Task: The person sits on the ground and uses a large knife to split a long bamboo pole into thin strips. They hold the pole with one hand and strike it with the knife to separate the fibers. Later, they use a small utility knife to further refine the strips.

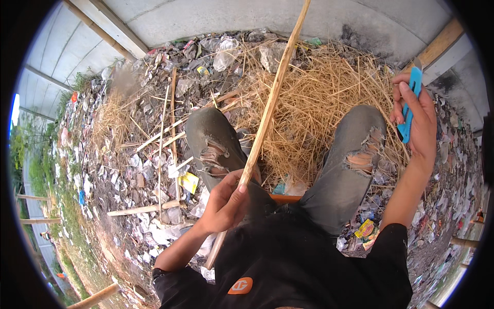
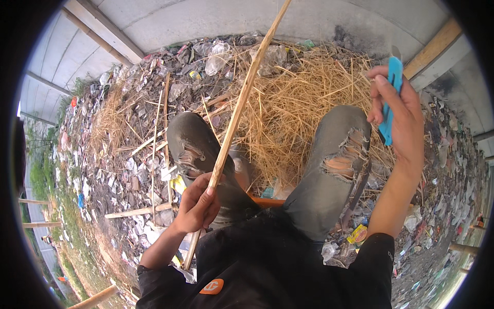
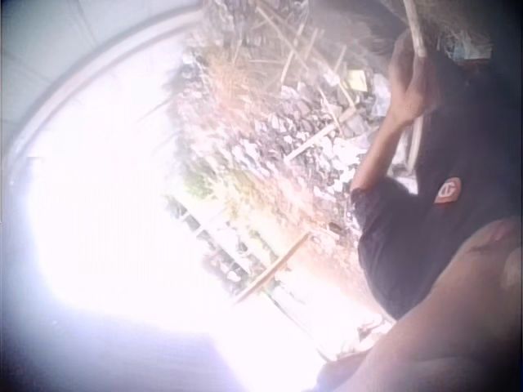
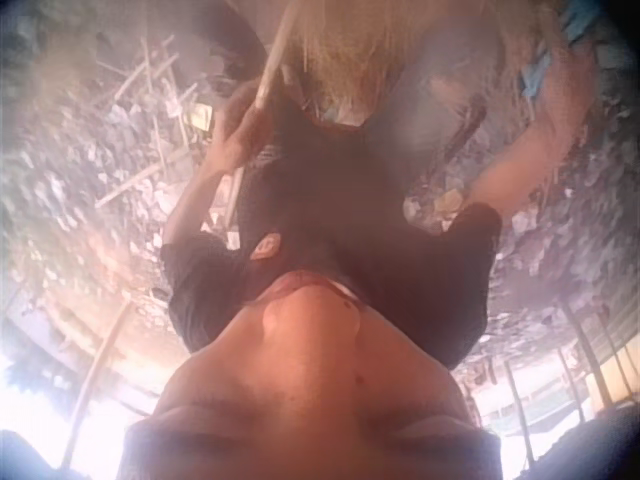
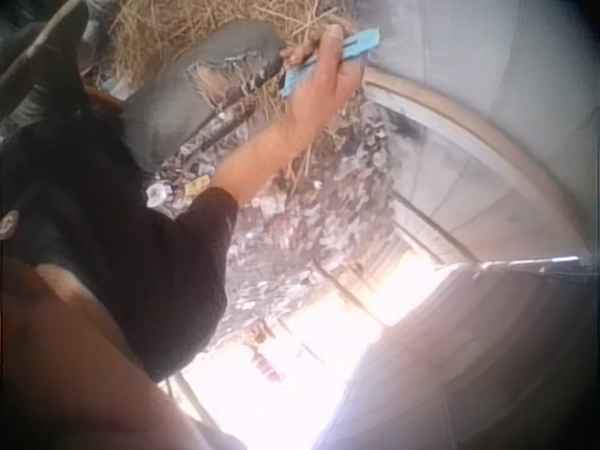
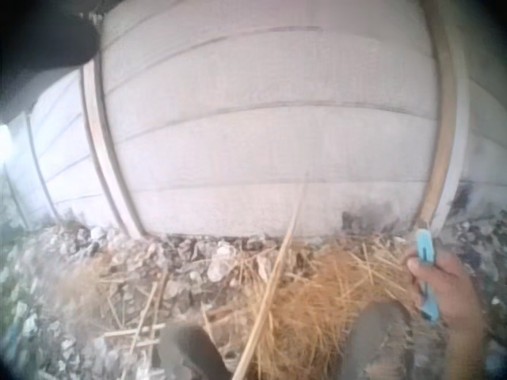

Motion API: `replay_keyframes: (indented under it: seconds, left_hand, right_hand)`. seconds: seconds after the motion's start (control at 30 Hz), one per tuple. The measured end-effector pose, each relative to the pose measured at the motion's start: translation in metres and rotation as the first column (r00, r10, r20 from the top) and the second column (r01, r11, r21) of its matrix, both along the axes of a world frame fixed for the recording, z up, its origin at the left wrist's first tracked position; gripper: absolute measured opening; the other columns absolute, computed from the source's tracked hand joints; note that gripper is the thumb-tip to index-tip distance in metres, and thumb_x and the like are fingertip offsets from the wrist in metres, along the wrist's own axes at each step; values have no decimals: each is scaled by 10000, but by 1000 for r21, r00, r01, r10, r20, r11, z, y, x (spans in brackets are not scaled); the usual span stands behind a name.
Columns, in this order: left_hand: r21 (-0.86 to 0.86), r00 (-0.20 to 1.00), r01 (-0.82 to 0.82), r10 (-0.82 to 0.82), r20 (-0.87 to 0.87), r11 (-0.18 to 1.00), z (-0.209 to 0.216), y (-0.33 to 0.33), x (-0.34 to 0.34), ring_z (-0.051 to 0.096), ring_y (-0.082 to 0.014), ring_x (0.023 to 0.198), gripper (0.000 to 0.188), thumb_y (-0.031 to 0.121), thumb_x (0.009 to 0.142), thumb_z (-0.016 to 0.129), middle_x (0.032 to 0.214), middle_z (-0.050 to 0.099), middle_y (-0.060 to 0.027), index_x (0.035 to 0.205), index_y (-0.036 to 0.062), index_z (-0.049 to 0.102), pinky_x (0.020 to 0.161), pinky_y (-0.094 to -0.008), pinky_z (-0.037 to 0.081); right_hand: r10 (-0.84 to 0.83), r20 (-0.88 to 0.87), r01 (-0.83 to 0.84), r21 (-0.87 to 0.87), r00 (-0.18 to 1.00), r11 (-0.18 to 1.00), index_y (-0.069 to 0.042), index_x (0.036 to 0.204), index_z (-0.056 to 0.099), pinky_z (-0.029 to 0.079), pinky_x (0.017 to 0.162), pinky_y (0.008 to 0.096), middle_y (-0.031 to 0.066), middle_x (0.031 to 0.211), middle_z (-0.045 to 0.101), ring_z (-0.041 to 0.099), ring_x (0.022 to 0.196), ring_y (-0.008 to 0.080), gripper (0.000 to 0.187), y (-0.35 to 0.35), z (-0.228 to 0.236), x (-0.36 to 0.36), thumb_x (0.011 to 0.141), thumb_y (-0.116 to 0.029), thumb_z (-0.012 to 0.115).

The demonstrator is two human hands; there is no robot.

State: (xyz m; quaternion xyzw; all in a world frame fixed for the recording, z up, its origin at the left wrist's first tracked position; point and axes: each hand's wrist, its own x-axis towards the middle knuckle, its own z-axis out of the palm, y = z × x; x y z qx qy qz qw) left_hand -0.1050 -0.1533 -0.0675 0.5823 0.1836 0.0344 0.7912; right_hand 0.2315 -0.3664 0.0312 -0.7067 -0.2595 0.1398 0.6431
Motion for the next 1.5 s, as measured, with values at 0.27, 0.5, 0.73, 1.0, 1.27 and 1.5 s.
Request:
replay_keyframes:
  seconds: [0.27, 0.5, 0.73, 1.0, 1.27, 1.5]
  left_hand:
    - [9, 969, 142, -140, 204, 990, 56, 40, 144, 467, -118, 385, 268, 239, 1073, 419, 642, 480, -25, 1271, 59, 398, 372, -230, 392]
    - [91, 984, 44, -59, 168, 995, -18, 56, 258, 418, -118, 411, 335, 346, 1077, 385, 609, 444, -12, 1112, 35, 504, 401, -252, 353]
    - [-88, 960, -24, 48, 276, 996, -29, 52, 275, 344, -60, 425, 332, 313, 1087, 382, 576, 386, 40, 1188, 40, 540, 398, -235, 282]
    - [-95, 918, -206, 226, 325, 974, -26, 67, 263, 351, -75, 410, 402, 160, 947, 403, 583, 393, 17, 1292, -23, 497, 363, -226, 294]
    - [36, 911, -234, 206, 357, 972, -25, 80, 242, 356, -68, 408, 401, 183, 1029, 410, 605, 429, 13, 1383, -1, 451, 367, -213, 287]
    - [-169, 921, -79, 137, 365, 982, -31, 59, 237, 353, -76, 406, 396, 209, 1065, 412, 630, 393, 12, 1427, 51, 396, 366, -217, 296]
  right_hand:
    - [449, 134, -409, -248, 884, 878, -5, 1065, 623, 356, 371, 196, 46, 776, 640, 475, 437, 42, 379, 159, 15, 15, 960, -369, 643]
    - [227, 286, -242, 16, 931, 970, -4, 906, 613, 448, 479, 286, 59, 666, 615, 578, 528, 125, 332, 179, -91, 68, 930, -328, 678]
    - [349, 460, -257, -251, 817, 933, 10, 892, 537, 441, 484, 335, 90, 607, 564, 578, 519, 193, 418, 169, -73, 90, 925, -393, 639]
    - [419, 449, -355, -224, 789, 908, 5, 974, 515, 418, 537, 378, 106, 658, 565, 562, 564, 208, 305, 163, -68, 76, 1014, -296, 538]
    - [489, 23, -472, -223, 872, 853, -33, 1033, 572, 478, 517, 265, 29, 696, 592, 594, 595, 89, 334, 139, -55, 69, 1009, -366, 582]
    - [470, 204, -360, -413, 859, 836, 7, 884, 617, 373, 505, 374, 77, 601, 537, 518, 521, 188, 477, 129, -52, 52, 1010, -446, 534]
